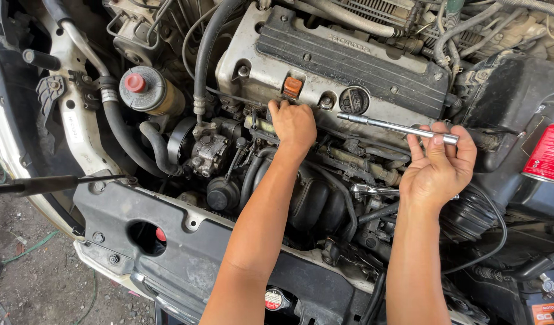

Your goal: The person works on a car engine with the hood open, using a socket wrench to loosen and remove bolts from the engine block. They spray lubricant onto the bolts and continue to manipulate the engine components with both hands.

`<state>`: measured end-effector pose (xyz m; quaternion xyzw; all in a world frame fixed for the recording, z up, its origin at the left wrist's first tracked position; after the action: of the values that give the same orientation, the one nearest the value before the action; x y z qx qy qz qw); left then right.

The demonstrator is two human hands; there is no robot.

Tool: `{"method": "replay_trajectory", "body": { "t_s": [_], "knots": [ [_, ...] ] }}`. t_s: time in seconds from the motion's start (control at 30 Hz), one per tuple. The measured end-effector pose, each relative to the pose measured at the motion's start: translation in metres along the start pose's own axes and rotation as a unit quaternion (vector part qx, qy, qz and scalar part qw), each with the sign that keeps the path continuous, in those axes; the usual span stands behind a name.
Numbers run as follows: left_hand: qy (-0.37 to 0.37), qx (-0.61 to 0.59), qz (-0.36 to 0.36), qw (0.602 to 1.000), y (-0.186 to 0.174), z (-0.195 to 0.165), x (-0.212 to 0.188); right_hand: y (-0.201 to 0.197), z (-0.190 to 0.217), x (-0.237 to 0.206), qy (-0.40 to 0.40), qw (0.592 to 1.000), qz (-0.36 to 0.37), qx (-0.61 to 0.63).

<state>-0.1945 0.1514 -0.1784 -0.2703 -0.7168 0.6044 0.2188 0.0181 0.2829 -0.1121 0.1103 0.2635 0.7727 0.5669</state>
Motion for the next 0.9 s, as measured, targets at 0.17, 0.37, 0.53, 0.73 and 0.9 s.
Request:
{"method": "replay_trajectory", "body": {
  "t_s": [0.17, 0.37, 0.53, 0.73, 0.9],
  "knots": [
    [0.002, -0.014, 0.06, 0.998, -0.016, 0.001, -0.001, -0.005, -0.001, -0.001, 0.006, 1.0, 0.0, 0.011],
    [0.004, -0.001, 0.021, 1.0, -0.011, 0.001, -0.003, -0.01, -0.001, 0.003, 0.001, 1.0, 0.005, 0.014],
    [0.015, 0.016, -0.031, 0.999, 0.001, 0.002, -0.002, -0.015, 0.002, 0.005, -0.003, 1.0, 0.0, 0.031],
    [0.09, 0.054, 0.019, 0.994, 0.004, 0.005, 0.001, -0.015, 0.004, 0.002, -0.001, 0.999, -0.018, 0.044],
    [0.128, -0.004, -0.014, 0.992, 0.003, 0.018, 0.006, -0.013, 0.008, 0.003, -0.009, 0.998, -0.008, 0.056]
  ]
}}
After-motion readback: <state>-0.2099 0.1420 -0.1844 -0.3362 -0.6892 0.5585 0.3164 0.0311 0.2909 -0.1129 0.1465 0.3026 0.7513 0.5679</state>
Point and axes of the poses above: each hand's wrist, its own x-axis towards the middle knuckle, its own y-axis out of the palm, z = x × y, the point moved 1 cm from there along x, towards the middle knuckle, and after that the axes turned 5 degrees about y, right-handed, at the moved point
